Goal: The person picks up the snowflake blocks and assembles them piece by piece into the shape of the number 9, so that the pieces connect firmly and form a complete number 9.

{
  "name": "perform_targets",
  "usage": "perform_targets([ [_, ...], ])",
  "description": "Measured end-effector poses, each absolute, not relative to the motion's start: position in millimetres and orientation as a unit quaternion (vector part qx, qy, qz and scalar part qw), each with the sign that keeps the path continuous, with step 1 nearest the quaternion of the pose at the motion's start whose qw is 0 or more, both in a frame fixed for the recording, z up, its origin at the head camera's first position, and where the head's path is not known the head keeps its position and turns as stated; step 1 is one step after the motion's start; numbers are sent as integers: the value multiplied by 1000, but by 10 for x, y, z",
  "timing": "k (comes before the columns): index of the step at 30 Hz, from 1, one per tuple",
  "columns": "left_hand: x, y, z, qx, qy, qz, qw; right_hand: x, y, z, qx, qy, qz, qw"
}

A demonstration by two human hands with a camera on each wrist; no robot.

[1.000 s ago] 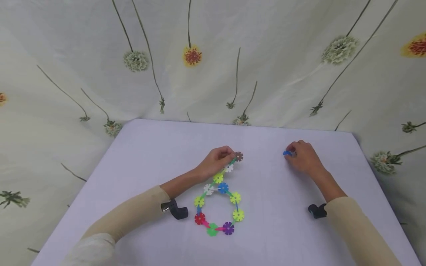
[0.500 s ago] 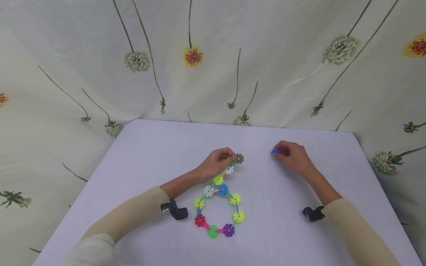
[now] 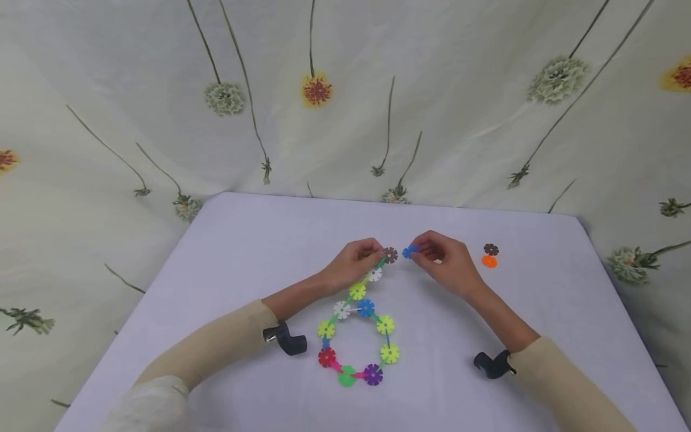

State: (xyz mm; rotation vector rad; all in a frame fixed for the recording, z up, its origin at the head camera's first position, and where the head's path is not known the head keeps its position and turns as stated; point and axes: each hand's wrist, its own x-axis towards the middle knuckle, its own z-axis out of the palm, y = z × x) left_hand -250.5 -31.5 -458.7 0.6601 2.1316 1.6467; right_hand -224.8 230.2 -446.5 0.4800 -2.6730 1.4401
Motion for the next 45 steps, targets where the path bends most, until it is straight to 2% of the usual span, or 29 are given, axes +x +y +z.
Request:
perform_targets([
  [5, -2507, -302, -4609, 234, 754, 585, 187, -2194, 2253, -4483, 191, -865, 458, 73],
  [14, -2518, -274, -4620, 237, 752, 585, 190, -2154, 2212, -4455, 244, -867, 420, 108],
  [32, -2570, -263, -4580, 252, 737, 604, 171, -2198, 2111, -4317, 275, -880, 362, 137],
  [38, -2574, -243, -4516, 264, 738, 595, 179, -2193, 2223, -4386, 252, -868, 407, 130],
  [42, -2586, -252, -4513, 256, 747, 584, 189, -2195, 2432, -4453, 200, -884, 407, 117],
  [45, -2588, -280, -4536, 240, 756, 578, 193, -2201, 2666, -4507, 145, -898, 406, 87],
])
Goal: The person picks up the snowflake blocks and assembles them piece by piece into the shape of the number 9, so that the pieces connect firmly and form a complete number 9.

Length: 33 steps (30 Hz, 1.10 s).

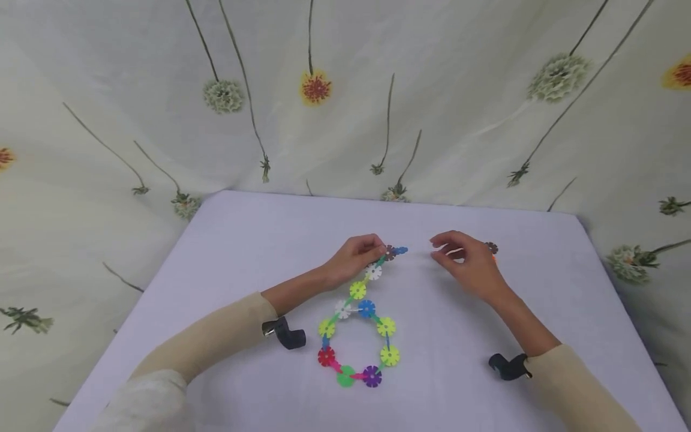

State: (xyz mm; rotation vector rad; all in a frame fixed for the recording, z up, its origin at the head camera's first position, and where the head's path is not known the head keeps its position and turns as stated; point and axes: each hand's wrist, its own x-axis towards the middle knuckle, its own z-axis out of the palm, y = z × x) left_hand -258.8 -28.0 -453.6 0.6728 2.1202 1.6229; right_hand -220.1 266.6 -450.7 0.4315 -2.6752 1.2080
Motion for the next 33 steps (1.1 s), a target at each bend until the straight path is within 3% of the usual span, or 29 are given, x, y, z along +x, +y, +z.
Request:
perform_targets([
  [10, -2560, -296, -4573, 206, 755, 589, 200, -2246, 3474, -4680, -19, -945, 328, -10],
  [18, -2549, -301, -4606, 193, 760, 589, 194, -2282, 3579, -4759, -28, -957, 287, 21],
  [25, -2537, -296, -4616, 196, 755, 595, 195, -2310, 3533, -4686, -30, -957, 289, -7],
  [33, -2528, -293, -4597, 199, 761, 588, 192, -2297, 3415, -4674, -10, -944, 327, 32],
])
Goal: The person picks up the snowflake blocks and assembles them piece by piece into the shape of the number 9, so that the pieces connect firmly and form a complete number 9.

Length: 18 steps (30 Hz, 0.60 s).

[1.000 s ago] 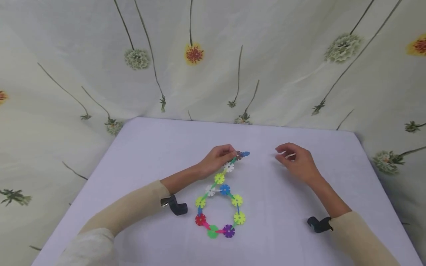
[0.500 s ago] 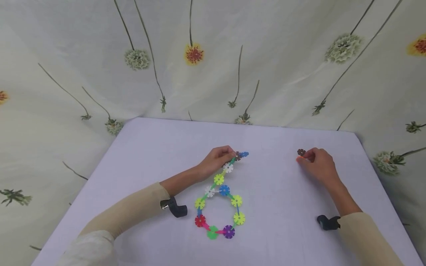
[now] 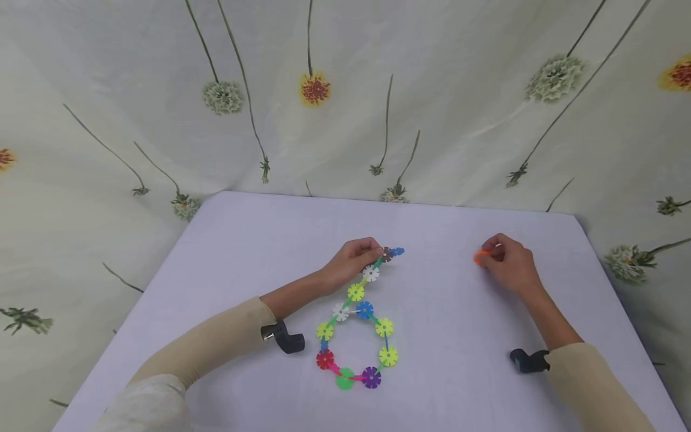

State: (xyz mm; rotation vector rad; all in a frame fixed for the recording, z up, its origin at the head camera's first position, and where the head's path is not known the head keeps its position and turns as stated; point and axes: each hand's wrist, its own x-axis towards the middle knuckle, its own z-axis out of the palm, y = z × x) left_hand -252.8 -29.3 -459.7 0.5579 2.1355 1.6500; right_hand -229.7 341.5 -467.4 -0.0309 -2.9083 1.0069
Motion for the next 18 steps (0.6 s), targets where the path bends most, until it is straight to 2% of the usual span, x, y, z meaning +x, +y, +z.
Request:
perform_targets([
  [5, -2525, -300, -4585, 202, 762, 585, 191, -2270, 3253, -4596, 2, -924, 380, 31],
  [18, -2521, -315, -4575, 202, 758, 589, 196, -2179, 2568, -4301, 55, -856, 513, -34],
])
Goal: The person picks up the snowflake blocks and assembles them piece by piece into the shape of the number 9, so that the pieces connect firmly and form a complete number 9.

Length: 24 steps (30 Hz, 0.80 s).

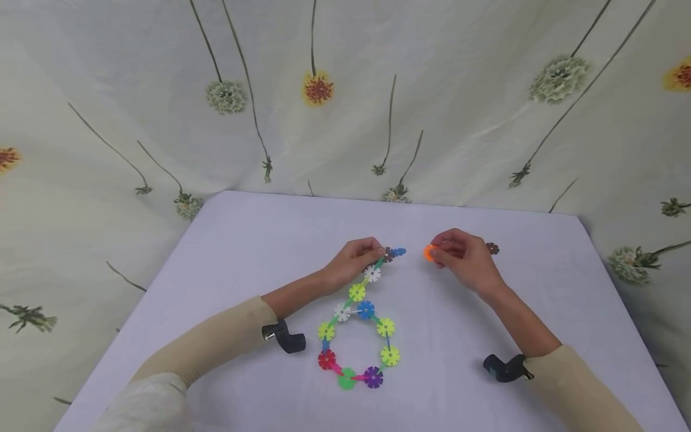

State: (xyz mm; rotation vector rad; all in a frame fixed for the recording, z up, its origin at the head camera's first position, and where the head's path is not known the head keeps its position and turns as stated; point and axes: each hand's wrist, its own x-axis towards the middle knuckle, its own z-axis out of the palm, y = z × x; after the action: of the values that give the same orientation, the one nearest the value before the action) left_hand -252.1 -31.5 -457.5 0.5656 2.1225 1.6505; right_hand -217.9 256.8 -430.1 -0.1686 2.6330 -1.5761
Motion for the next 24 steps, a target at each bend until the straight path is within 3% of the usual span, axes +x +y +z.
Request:
perform_targets([
  [14, -2486, -306, -4563, 217, 758, 581, 202, -2187, 2251, -4252, -81, 828, -552, 49],
  [24, -2490, -295, -4578, 227, 767, 570, 188, -2217, 2245, -4269, -69, 807, -579, 91],
])
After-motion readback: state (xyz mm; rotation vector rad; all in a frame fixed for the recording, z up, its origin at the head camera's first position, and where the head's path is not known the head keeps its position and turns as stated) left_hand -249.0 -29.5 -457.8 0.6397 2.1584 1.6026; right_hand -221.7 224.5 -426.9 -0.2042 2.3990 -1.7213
